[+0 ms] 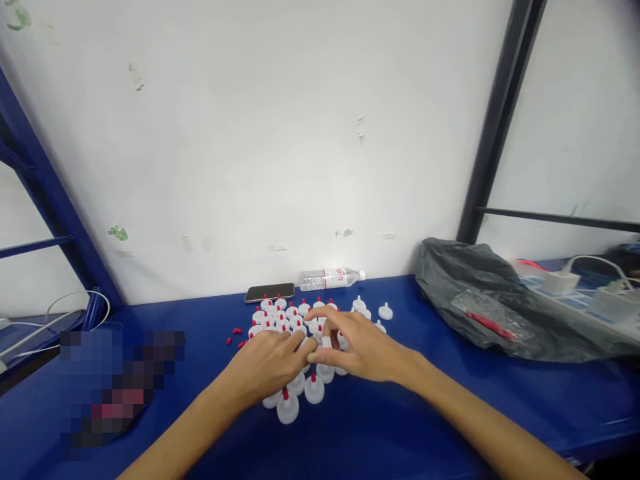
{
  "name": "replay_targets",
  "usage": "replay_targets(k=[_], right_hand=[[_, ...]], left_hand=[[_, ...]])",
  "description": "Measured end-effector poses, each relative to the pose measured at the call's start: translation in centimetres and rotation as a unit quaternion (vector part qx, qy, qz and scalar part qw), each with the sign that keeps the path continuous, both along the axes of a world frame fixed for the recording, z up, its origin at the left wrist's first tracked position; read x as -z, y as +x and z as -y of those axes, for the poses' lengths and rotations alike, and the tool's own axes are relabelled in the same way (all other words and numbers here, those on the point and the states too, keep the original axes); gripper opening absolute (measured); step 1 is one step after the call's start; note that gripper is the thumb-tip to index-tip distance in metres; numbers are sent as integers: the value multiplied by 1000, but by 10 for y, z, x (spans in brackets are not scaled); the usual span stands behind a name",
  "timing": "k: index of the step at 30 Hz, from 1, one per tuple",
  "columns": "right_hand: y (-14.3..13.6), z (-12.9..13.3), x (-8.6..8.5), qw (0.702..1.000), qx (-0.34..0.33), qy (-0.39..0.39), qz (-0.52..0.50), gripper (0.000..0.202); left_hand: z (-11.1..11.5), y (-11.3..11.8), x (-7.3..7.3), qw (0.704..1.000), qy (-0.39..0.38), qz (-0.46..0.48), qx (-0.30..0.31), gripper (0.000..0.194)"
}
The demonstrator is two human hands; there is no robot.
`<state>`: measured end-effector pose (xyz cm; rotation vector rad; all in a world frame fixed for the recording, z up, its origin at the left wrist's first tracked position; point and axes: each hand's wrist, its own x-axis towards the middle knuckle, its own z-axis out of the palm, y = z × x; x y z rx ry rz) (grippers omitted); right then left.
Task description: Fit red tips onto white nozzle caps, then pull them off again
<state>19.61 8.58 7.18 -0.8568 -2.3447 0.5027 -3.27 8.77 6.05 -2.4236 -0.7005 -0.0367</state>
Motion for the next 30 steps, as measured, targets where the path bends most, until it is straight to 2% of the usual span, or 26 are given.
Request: replay_targets(k=[5, 12, 16, 18, 23, 26, 30], right_hand=[[1, -3, 3, 998, -3, 66, -5, 38], [1, -6, 6, 963, -24, 267, -16, 40], [12, -10, 2, 950, -19, 310, -15, 34], [26, -15, -3, 950, 34, 307, -34, 31], [63, -33, -16, 926, 283, 227, -105, 23], [69, -41, -16, 917, 344, 182, -91, 17], [68, -46, -10, 915, 375, 138, -58, 17]], left_hand=[[-2, -3, -7, 999, 7, 26, -40, 17], [-2, 3, -15, 994, -31, 38, -96, 25], [-9, -12, -20, 985, -60, 51, -150, 24], [-17, -32, -27, 975, -61, 69, -203, 24], [-40, -86, -43, 930, -46, 132, -339, 46], [-50, -98, -38, 914, -82, 131, -375, 47], [-54, -98, -18, 893, -138, 118, -412, 50]])
